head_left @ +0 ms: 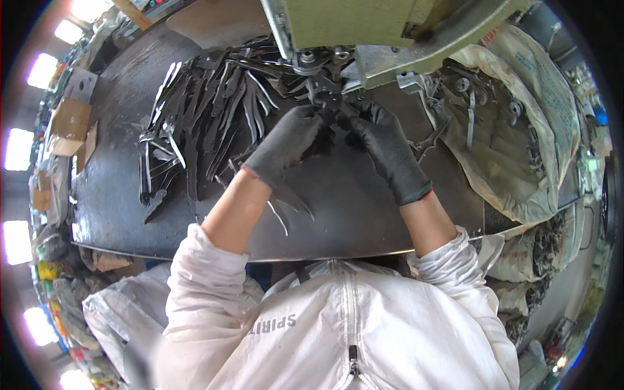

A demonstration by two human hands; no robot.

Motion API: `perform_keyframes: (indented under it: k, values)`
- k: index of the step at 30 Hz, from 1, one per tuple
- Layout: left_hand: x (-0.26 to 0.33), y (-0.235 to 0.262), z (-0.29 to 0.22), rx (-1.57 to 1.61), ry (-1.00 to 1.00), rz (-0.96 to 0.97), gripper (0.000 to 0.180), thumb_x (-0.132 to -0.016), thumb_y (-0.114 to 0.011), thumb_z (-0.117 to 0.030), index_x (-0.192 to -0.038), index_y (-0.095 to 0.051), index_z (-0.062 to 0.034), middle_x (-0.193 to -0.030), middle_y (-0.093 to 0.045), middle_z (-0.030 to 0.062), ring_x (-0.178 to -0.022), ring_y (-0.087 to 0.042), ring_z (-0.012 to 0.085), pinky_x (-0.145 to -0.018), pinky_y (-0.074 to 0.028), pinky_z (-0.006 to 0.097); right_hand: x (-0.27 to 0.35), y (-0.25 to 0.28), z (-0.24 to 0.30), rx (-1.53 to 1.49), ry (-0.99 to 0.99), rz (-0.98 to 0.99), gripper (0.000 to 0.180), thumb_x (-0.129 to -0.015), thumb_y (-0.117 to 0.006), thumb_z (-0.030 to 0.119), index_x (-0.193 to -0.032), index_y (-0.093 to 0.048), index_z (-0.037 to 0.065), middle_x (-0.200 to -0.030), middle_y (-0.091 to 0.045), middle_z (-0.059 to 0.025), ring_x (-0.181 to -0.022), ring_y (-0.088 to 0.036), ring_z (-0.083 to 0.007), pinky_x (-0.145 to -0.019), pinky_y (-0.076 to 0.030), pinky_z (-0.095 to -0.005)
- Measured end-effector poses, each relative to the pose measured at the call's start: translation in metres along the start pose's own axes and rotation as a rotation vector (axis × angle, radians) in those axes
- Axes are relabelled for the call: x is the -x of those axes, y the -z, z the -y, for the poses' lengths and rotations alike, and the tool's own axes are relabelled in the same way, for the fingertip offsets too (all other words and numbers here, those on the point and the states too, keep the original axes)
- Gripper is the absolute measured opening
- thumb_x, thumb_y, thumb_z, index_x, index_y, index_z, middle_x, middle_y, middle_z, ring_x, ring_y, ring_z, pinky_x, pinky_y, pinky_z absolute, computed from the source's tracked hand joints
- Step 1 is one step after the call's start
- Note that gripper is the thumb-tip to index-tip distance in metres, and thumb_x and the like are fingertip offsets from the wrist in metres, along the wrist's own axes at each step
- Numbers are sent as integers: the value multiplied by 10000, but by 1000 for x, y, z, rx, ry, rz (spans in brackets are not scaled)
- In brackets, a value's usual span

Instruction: The person rivets metal plier components using a riveting machine and deposits the assembled tools into a large sack. The person then arranges metal components on the workbench, refills rivets into the machine hopper, and joins plier parts together using the machine.

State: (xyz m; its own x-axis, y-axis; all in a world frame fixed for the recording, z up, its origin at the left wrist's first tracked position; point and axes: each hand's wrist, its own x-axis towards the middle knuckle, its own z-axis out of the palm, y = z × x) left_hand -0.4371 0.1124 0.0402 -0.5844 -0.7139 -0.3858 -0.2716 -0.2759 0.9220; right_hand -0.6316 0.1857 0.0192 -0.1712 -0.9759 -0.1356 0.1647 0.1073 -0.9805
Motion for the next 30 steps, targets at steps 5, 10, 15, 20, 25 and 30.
perform_keyframes:
  k: [5,10,15,20,25,30]
  values:
    - [6,31,8,-542,-274,-161,275,-1060,-608,-180,-1259,-651,5,-944,-751,120,-844,-728,269,-736,-559,403,-1,7,0,36,-62,1,276,-1000,-698,123,-1261,-698,32,-953,-714,-6,-731,-635,-72,-628,-534,-266]
    - [74,108,14,-1320,-12,-743,494,-910,-752,-394,-1250,-665,-47,-1033,-730,256,-999,-705,453,-875,-554,562,11,0,-1,22,-80,-58,294,-1025,-693,164,-1291,-678,39,-909,-677,-2,-705,-607,-76,-587,-529,-280]
    - [90,121,36,-1400,148,-556,362,-891,-760,-343,-1124,-720,-70,-1076,-748,212,-1069,-715,431,-903,-570,541,29,4,15,-32,-58,-42,344,-998,-640,53,-1340,-648,12,-948,-689,-27,-707,-624,-80,-593,-540,-259]
    - [85,131,46,-1333,-93,-599,306,-870,-776,-328,-1042,-720,-81,-994,-755,191,-984,-724,425,-864,-569,525,30,4,38,-31,-93,28,332,-1006,-632,56,-1333,-639,2,-964,-695,-27,-725,-638,-77,-599,-549,-257]
    - [92,102,-4,-1140,-94,-709,367,-905,-755,-301,-1162,-693,-46,-993,-743,229,-989,-715,451,-835,-557,527,28,10,26,8,-120,66,261,-1008,-649,88,-1255,-640,1,-939,-689,-30,-707,-648,-81,-587,-562,-269]
    - [100,67,-29,-688,-382,-401,327,-885,-817,-165,-1119,-669,9,-870,-692,160,-774,-669,262,-748,-530,401,25,11,10,73,-263,13,299,-1038,-629,88,-1330,-628,25,-964,-701,-44,-673,-612,-64,-601,-529,-231]
